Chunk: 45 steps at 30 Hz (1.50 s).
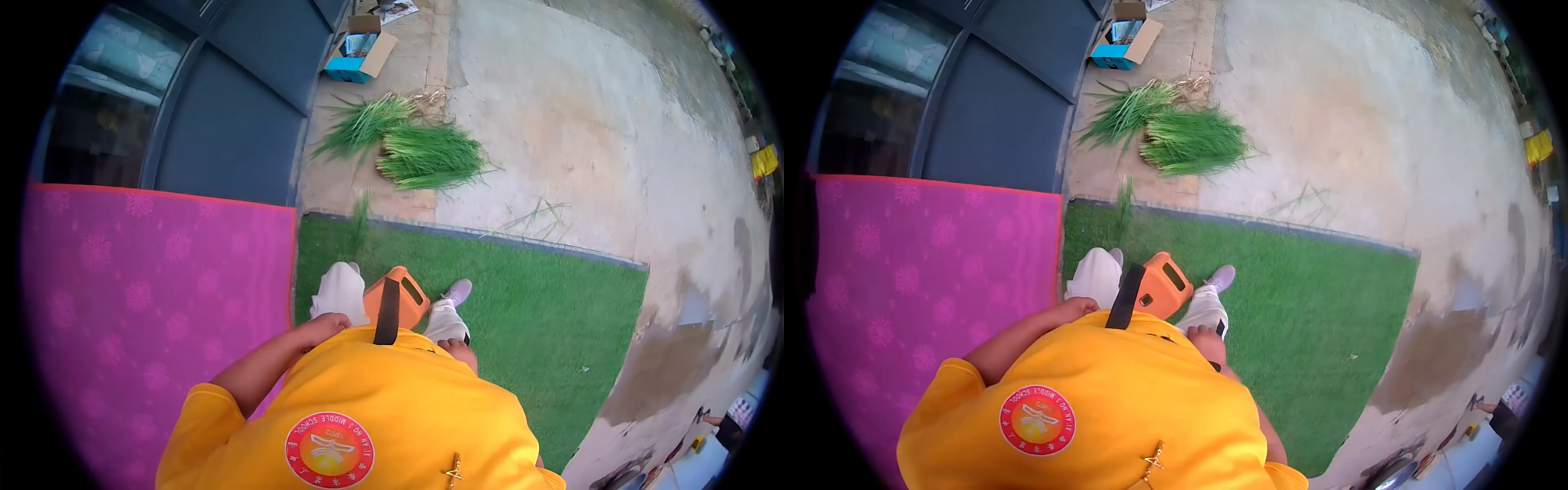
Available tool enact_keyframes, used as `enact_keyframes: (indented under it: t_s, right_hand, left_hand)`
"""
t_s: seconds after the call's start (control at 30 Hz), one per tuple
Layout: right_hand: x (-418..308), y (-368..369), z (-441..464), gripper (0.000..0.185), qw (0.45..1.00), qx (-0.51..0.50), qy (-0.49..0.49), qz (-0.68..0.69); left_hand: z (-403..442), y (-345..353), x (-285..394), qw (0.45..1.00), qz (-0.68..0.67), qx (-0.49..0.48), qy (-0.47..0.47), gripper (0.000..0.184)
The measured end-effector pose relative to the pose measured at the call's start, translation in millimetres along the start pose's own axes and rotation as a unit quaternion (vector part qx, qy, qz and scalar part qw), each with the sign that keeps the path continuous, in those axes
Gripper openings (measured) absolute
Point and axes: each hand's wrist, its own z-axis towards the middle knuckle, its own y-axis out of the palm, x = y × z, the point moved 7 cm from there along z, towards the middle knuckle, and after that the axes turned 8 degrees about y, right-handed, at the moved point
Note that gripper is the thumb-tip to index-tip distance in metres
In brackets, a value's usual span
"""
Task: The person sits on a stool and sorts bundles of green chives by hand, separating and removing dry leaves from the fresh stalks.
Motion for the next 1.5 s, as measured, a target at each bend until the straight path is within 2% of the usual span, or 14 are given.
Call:
enact_keyframes:
  t_s: [0.1,0.27,0.37,0.47,0.53,0.57,0.6,0.67,0.83,1.03,1.07,1.13,1.27,1.5]
  right_hand:
    - [-73.4,61.6,-49.7,0.027,0.987,0.047,-0.124,0.091]
    - [44.4,-1.2,46.9,0.027,0.944,0.199,0.074,0.254]
    - [59.4,8.8,63.2,0.047,0.922,0.207,0.172,0.279]
    - [74.5,60.0,80.8,0.065,0.876,0.105,0.296,0.367]
    - [67.6,109.2,75.9,0.072,0.832,0.044,0.354,0.425]
    - [67.5,120.7,81.1,0.077,0.807,0.054,0.377,0.451]
    - [73.2,135.5,80.3,0.082,0.783,0.061,0.403,0.471]
    - [80.1,120.1,94.4,0.086,0.78,0.066,0.421,0.459]
    - [93.2,93.3,108.8,0.082,0.778,0.078,0.445,0.437]
    - [90.7,93.7,111.4,0.076,0.771,0.15,0.398,0.475]
    - [89.5,97.1,112.8,0.076,0.77,0.144,0.399,0.477]
    - [87.8,102.2,110.0,0.078,0.759,0.156,0.396,0.493]
    - [83.2,104.4,109.9,0.081,0.736,0.143,0.411,0.519]
    - [83.8,111.9,102.3,0.084,0.719,0.163,0.425,0.525]
  left_hand:
    - [-89.8,-19.8,-26.1,0.992,0.01,-0.033,-0.118,0.02]
    - [114.8,-6.4,-15.2,0.986,0.015,-0.162,0.029,0.023]
    - [148.3,-11.2,37.6,0.961,0.15,-0.227,-0.04,0.026]
    - [189.8,33.6,-20.4,0.803,0.277,-0.491,0.194,0.028]
    - [185.1,37.3,0.5,0.775,0.329,-0.539,0.031,0.026]
    - [192.6,21.4,11.4,0.731,0.391,-0.547,-0.114,0.024]
    - [208.4,23.7,19.5,0.744,0.387,-0.535,-0.099,0.023]
    - [280.9,25.6,-14.5,0.68,0.56,-0.433,0.192,0.017]
    - [381.0,64.7,-64.8,0.671,0.645,-0.348,0.115,0.028]
    - [437.6,129.8,-129.2,0.673,0.632,-0.157,0.352,0.063]
    - [450.8,130.8,-127.9,0.673,0.632,-0.163,0.349,0.063]
    - [456.2,133.2,-142.5,0.665,0.562,-0.486,0.077,0.079]
    - [426.5,120.3,-176.0,0.749,0.465,-0.447,0.154,0.074]
    - [425.6,62.9,-192.5,0.692,0.578,-0.393,0.18,0.053]
